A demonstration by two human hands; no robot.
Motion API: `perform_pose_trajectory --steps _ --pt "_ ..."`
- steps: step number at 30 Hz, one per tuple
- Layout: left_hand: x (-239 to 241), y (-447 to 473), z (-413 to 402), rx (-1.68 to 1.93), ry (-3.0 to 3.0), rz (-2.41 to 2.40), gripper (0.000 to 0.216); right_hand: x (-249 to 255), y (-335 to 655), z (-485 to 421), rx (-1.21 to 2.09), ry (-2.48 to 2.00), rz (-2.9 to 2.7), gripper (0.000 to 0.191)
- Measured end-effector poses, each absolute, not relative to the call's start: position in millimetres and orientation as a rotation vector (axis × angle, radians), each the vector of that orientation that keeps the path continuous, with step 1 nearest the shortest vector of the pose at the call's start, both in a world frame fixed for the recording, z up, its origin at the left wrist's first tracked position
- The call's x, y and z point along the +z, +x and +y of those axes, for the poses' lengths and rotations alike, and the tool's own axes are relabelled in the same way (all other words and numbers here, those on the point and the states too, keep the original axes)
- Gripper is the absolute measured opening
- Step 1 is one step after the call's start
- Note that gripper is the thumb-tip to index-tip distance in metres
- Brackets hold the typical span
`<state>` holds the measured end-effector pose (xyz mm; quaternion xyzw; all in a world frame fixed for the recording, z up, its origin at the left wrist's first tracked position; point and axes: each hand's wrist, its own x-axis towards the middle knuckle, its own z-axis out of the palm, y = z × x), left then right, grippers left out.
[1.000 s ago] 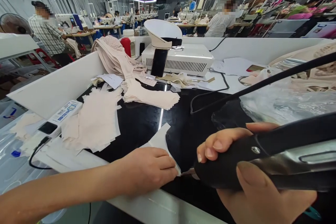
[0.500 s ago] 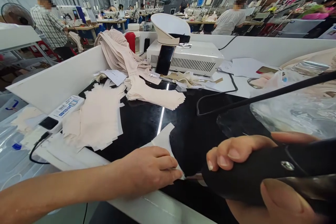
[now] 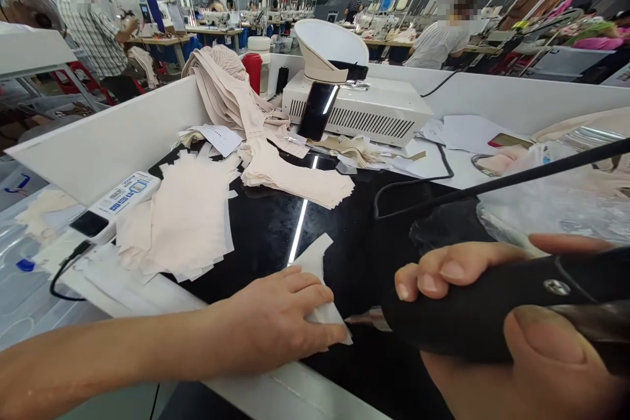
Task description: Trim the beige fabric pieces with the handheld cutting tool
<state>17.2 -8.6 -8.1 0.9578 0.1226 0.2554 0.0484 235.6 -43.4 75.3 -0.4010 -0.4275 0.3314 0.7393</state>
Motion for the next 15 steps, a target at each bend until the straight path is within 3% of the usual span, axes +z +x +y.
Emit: perform_pose_trajectory --steps 15 --pt "1.7 15.1 -17.3 0.606 2.909 0.465 0.025 70.0 222.9 -38.3 0.623 -0.717 -0.93 0.04"
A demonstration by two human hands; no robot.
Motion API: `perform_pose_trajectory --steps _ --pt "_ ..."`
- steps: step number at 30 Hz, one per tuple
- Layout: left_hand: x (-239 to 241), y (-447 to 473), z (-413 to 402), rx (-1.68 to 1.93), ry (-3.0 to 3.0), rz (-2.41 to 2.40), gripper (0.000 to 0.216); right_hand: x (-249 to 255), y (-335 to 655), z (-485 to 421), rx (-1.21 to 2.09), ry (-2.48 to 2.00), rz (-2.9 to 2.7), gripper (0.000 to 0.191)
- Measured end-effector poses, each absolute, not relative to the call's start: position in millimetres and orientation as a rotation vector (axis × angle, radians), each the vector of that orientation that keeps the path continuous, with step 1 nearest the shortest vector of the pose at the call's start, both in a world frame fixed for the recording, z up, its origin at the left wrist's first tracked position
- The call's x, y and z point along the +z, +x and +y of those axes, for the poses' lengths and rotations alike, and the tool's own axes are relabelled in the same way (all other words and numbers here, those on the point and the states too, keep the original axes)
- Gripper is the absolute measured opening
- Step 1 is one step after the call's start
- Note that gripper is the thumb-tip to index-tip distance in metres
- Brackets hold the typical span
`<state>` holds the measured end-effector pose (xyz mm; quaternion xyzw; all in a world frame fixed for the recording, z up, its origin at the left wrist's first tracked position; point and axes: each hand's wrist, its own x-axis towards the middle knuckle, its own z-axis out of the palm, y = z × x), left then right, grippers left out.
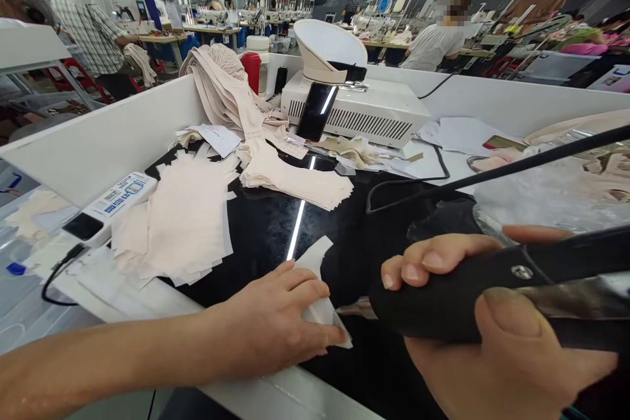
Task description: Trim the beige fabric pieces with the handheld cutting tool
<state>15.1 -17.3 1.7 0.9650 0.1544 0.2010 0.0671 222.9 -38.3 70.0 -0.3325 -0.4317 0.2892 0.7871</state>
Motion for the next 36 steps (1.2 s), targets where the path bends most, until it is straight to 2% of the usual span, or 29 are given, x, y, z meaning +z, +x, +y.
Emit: perform_pose_trajectory --steps 8,15,23,28,36 --pt "6.7 17.5 -33.8 0.573 2.963 0.555 0.032 68.6 222.4 -38.1 0.629 -0.747 -0.949 0.039" --pt "9.3 11.9 -20.6 0.685 2.961 0.443 0.032 79.4 238.0 -49.3 0.816 -0.796 -1.033 0.041" --pt "2.5 3.2 13.4 0.684 2.894 0.312 0.035 77.0 233.4 -48.8 0.784 -0.801 -1.031 0.04" --pt "-0.1 -0.5 11.6 0.646 2.885 0.317 0.034 76.3 234.5 -46.4 0.767 -0.802 -1.002 0.045" --pt "5.8 0.4 3.3 0.605 2.874 0.348 0.032 83.0 225.0 -39.5 0.711 -0.798 -0.992 0.042"
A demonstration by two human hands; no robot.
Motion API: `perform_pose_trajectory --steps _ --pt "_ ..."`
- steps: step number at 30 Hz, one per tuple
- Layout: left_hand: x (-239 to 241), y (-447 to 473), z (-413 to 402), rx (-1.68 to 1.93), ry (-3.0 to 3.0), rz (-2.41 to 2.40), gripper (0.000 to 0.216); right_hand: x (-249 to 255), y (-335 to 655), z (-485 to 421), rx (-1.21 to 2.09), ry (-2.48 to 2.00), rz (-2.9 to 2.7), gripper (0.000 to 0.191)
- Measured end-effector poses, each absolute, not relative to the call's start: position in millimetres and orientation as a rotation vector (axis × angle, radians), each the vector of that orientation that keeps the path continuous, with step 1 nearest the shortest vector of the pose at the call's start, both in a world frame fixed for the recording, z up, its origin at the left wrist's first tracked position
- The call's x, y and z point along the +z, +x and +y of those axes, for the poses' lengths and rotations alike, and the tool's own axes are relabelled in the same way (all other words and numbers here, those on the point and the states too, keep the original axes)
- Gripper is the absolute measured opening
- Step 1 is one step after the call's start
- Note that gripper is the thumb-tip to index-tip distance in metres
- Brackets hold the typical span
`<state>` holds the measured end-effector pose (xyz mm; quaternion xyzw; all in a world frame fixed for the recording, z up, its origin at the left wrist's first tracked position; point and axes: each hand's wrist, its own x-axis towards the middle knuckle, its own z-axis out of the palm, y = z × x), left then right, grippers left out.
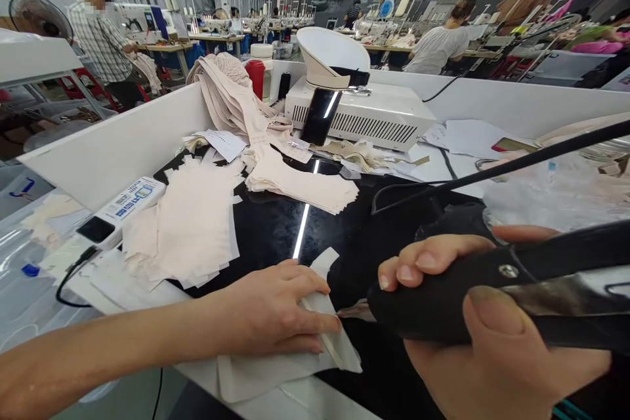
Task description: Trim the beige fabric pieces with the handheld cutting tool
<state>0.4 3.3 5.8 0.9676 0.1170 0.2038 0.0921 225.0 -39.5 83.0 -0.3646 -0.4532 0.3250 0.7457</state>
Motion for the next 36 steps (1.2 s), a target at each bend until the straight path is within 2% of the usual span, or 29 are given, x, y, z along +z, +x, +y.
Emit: perform_pose_trajectory --steps 6,11,19,26,36 --pt "1.9 1.9 1.2 0.68 2.831 0.339 0.036 84.4 218.4 -37.9 0.71 -0.832 -0.981 0.043" --pt "0.3 2.6 -1.7 0.713 2.815 0.325 0.035 77.6 209.7 -30.3 0.586 -0.73 -0.945 0.041" --pt "13.6 7.8 -22.3 0.592 2.878 0.469 0.038 76.9 212.0 -34.4 0.626 -0.749 -0.952 0.042" --pt "22.5 17.7 32.0 0.617 2.877 0.201 0.023 72.3 213.1 -32.6 0.606 -0.755 -0.964 0.04" --pt "11.7 6.0 67.1 0.458 2.779 0.122 0.027 79.2 223.2 -40.6 0.706 -0.797 -1.014 0.04"
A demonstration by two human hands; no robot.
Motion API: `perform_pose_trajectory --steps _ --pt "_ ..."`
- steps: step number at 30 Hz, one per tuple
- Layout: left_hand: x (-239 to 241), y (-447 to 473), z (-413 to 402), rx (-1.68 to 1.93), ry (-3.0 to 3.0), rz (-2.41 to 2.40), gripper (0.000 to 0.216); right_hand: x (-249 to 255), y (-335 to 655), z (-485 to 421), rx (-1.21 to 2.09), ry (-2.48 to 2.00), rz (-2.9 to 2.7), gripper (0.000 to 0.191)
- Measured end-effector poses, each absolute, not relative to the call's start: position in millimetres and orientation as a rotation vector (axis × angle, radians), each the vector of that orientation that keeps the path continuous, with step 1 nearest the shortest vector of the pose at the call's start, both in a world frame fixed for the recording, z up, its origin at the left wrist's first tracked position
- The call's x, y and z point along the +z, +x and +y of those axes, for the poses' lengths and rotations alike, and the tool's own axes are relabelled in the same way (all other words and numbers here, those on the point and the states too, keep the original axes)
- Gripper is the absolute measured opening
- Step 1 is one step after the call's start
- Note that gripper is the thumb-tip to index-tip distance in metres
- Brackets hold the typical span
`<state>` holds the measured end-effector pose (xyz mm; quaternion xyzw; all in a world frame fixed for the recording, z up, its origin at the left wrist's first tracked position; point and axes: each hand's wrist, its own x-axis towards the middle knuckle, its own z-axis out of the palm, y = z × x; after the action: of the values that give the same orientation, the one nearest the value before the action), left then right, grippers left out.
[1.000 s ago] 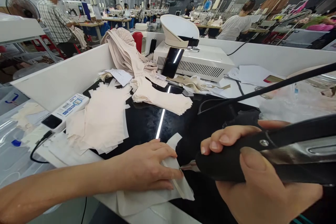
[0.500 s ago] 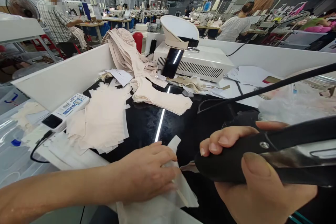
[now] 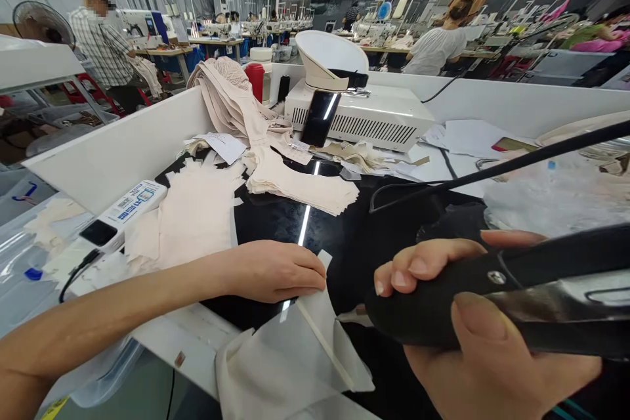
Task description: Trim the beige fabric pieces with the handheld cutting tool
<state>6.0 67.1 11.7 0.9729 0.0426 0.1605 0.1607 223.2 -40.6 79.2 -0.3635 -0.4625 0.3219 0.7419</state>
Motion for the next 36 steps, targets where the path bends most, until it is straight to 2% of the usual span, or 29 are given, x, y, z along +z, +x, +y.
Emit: perform_pose_trajectory --steps 6,14,32,36 --pt "17.8 -4.6 62.3 0.454 2.869 0.09 0.027 80.6 228.0 -43.0 0.736 -0.833 -1.027 0.044" --pt "28.3 -7.3 49.2 0.347 3.061 0.047 0.042 83.6 228.5 -44.7 0.721 -0.809 -1.043 0.045" --pt "15.5 -8.6 50.0 0.347 3.073 0.047 0.047 81.5 214.4 -24.0 0.715 -0.818 -0.985 0.043" --pt "14.1 -8.0 49.6 0.351 3.058 0.054 0.046 76.3 208.2 -16.7 0.623 -0.75 -0.937 0.04"
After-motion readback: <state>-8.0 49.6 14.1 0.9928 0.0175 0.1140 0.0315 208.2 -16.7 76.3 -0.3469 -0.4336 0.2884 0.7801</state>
